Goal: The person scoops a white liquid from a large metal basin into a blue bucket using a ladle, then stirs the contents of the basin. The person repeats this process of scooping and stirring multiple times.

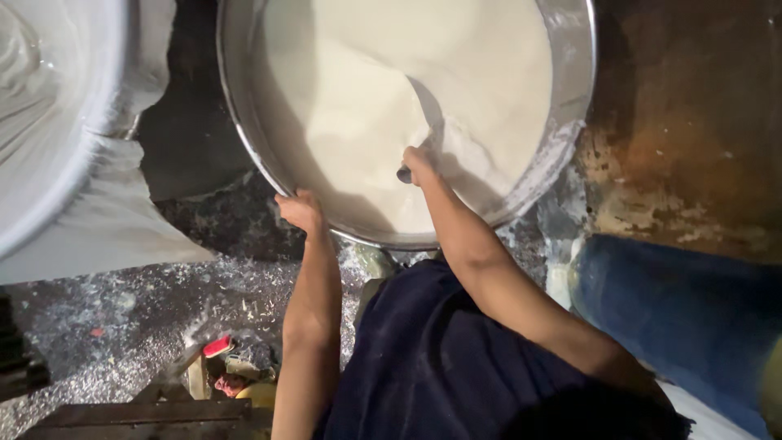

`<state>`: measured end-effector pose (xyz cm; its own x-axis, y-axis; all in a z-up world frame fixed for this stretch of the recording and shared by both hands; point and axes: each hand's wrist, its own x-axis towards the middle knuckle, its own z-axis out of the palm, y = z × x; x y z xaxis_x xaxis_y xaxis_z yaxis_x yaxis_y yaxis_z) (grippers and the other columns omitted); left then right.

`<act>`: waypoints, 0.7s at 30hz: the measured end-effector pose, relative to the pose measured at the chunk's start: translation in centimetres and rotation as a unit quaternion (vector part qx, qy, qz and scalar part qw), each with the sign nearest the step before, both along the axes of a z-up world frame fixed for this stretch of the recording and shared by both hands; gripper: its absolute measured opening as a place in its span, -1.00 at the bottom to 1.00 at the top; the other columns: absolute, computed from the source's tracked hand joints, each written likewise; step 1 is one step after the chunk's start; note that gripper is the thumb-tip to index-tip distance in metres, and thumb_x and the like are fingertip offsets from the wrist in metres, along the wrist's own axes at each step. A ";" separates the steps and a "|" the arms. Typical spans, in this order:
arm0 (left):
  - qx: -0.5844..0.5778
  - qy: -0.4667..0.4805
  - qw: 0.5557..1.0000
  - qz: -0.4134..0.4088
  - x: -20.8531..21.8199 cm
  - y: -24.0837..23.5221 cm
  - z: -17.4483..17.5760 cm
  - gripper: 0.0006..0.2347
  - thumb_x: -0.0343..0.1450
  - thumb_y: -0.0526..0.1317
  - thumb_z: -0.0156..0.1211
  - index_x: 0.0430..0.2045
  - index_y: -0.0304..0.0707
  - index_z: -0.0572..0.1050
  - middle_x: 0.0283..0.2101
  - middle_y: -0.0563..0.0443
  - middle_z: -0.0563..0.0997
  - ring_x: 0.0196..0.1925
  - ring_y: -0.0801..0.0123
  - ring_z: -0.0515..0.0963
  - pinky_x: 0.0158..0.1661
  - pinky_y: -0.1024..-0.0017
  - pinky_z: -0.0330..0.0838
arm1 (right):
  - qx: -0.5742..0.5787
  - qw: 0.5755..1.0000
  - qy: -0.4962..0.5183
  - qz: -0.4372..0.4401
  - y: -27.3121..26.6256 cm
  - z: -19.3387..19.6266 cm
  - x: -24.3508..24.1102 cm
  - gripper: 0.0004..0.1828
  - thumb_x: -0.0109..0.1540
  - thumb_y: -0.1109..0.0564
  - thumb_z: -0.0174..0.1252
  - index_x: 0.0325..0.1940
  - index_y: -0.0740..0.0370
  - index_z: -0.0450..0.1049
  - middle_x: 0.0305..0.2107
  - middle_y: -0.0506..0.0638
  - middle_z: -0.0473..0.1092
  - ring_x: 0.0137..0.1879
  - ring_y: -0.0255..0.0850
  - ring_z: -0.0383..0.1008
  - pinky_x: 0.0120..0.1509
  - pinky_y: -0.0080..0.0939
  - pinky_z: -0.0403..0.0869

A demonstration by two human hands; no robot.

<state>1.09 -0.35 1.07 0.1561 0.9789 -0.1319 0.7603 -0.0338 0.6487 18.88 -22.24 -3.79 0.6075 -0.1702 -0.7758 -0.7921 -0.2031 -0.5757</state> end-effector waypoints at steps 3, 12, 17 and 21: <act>0.013 0.017 1.000 0.002 0.1 0.0 0.0 -0.74 0.32 -0.31 0.14 -0.21 -0.59 0.44 -0.28 -0.61 0.61 -0.17 -0.42 0.62 -0.10 -0.08 0.49 | -0.057 0.997 -0.010 0.054 1.3 0.2 0.9 -0.71 0.08 0.23 0.10 -0.17 0.48 0.49 -0.27 0.28 0.54 -0.24 0.02 0.59 -0.26 0.03 0.54; 0.028 0.003 1.000 -0.003 -0.2 -0.2 0.7 -0.73 0.29 -0.31 0.18 -0.24 -0.60 0.45 -0.28 -0.58 0.62 -0.18 -0.38 0.65 -0.14 -0.02 0.53 | -0.100 0.970 -0.003 0.221 5.6 5.1 2.3 -0.60 0.13 0.21 0.08 -0.01 0.54 0.44 -0.12 0.40 0.51 -0.08 0.16 0.62 -0.10 0.11 0.61; 0.056 0.013 0.998 -0.007 -0.7 0.4 -0.6 -0.72 0.29 -0.31 0.17 -0.23 -0.62 0.45 -0.28 -0.59 0.62 -0.17 -0.37 0.65 -0.15 -0.03 0.54 | -0.133 0.930 -0.045 0.340 6.6 7.9 1.5 -0.57 0.16 0.22 0.06 0.06 0.56 0.42 -0.08 0.44 0.49 -0.02 0.21 0.63 -0.02 0.11 0.65; 0.068 0.037 0.997 -0.013 -1.0 0.7 -1.5 -0.72 0.29 -0.31 0.19 -0.25 -0.65 0.44 -0.29 -0.61 0.61 -0.19 -0.38 0.65 -0.16 -0.05 0.54 | -0.141 0.896 -0.059 0.418 6.2 8.0 0.6 -0.52 0.17 0.22 0.08 0.13 0.55 0.38 -0.01 0.44 0.47 0.06 0.25 0.60 0.06 0.14 0.62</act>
<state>0.13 0.34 -0.41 0.1770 0.9842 -0.0096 0.8037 -0.1389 0.5787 19.49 -16.03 4.20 0.6886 0.2029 -0.6962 -0.2335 -0.8469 -0.4778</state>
